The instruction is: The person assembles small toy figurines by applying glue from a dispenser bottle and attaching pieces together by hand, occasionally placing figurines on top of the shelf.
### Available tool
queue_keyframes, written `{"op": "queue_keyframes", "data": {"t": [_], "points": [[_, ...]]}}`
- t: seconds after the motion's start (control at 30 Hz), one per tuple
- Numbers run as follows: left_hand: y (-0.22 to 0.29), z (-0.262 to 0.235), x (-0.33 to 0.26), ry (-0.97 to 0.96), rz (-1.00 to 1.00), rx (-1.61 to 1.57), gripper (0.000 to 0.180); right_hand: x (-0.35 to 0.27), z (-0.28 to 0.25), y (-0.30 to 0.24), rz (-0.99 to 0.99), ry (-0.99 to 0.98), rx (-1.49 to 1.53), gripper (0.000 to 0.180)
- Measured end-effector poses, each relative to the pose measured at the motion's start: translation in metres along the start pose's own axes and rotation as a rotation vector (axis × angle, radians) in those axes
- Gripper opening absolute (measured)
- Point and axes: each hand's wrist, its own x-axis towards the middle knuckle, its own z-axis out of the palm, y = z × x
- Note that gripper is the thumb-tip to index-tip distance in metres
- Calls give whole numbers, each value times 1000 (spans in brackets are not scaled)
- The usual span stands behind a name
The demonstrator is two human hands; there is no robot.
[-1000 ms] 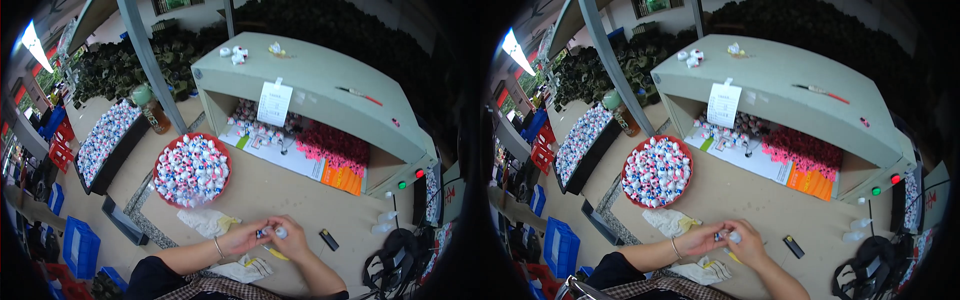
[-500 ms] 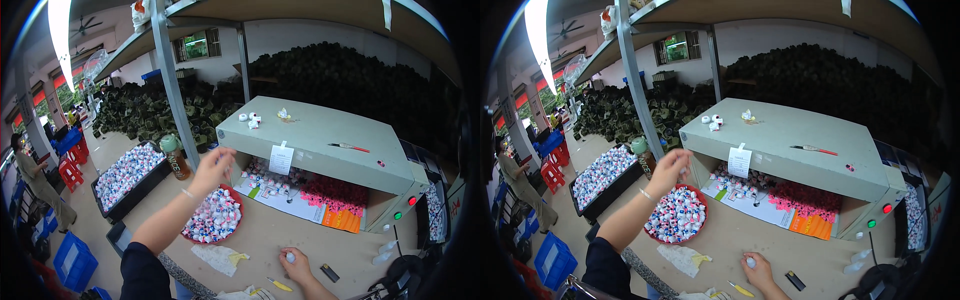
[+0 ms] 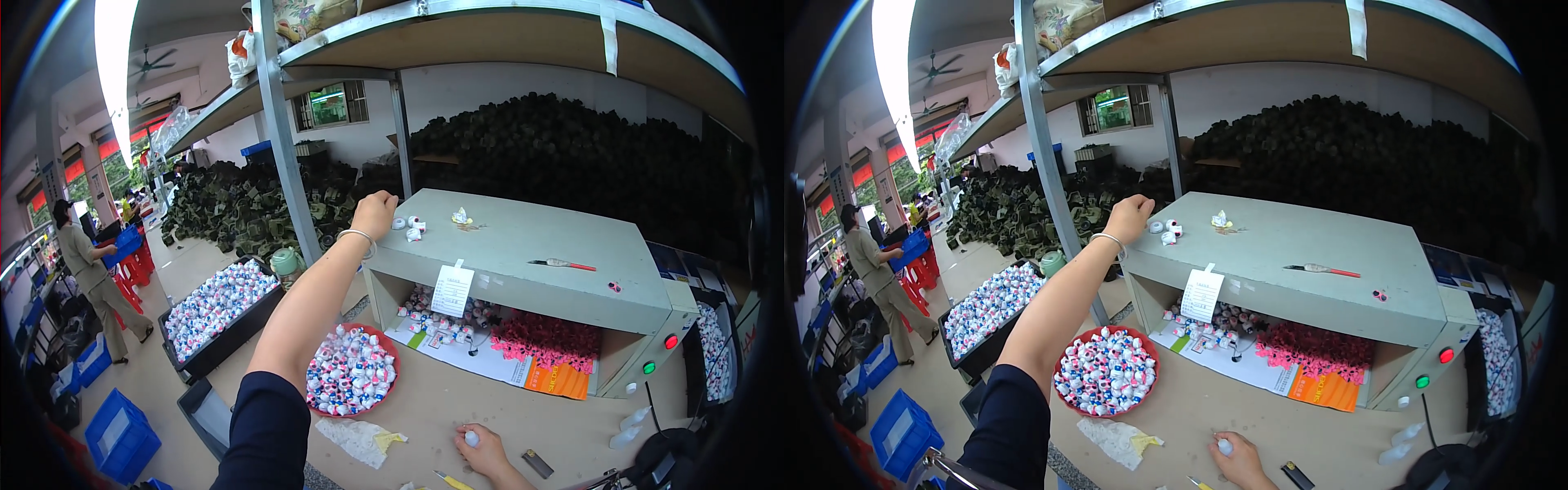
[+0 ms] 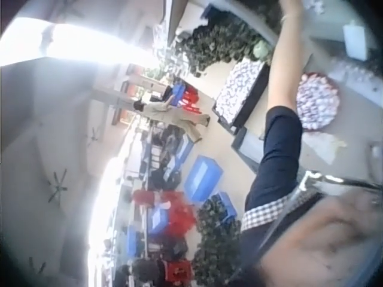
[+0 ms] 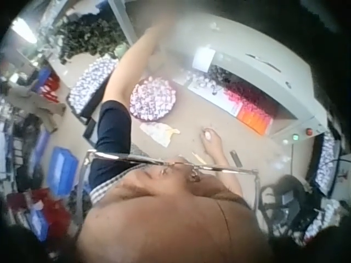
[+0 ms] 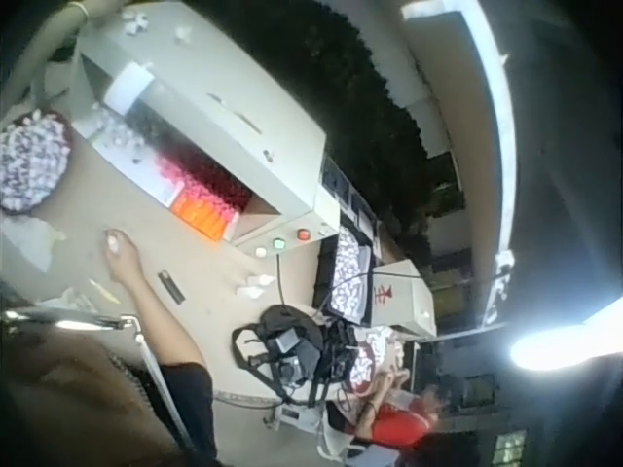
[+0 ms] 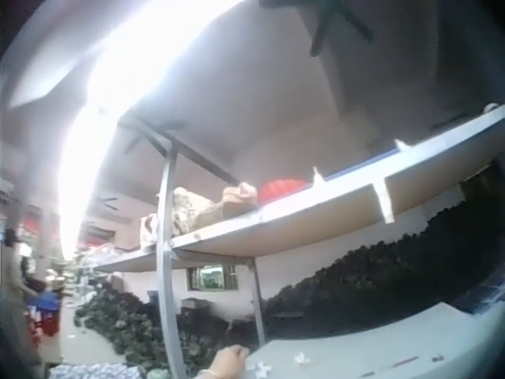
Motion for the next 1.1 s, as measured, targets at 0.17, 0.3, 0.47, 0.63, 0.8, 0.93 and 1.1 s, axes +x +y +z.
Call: {"op": "queue_keyframes", "data": {"t": [0.17, 0.3, 0.47, 0.63, 0.8, 0.93, 1.1], "points": [[-3, -16, 4, -277, -633, -1211, 29, -1, -2, -4, -6, -21, -44, 22], [-7, -24, -3, -282, -602, -1281, 24, -2, -3, -3, -35, -17, -46, 21], [-13, -36, -8, -371, -623, -1313, 35, -3, -3, -4, -6, -29, 31, 21], [-26, -44, -9, -561, -612, -1188, 38, -1, -1, -4, 0, -19, 32, 21], [-15, -32, -11, -271, -519, -992, 40, 0, -1, -3, 14, -37, 23, 21], [2, -38, -17, -401, -547, -890, 43, -2, -1, 4, 4, -29, 50, 21], [0, -41, -29, -356, -534, -1099, 39, 0, 0, 6, 8, -39, 36, 20]]}}
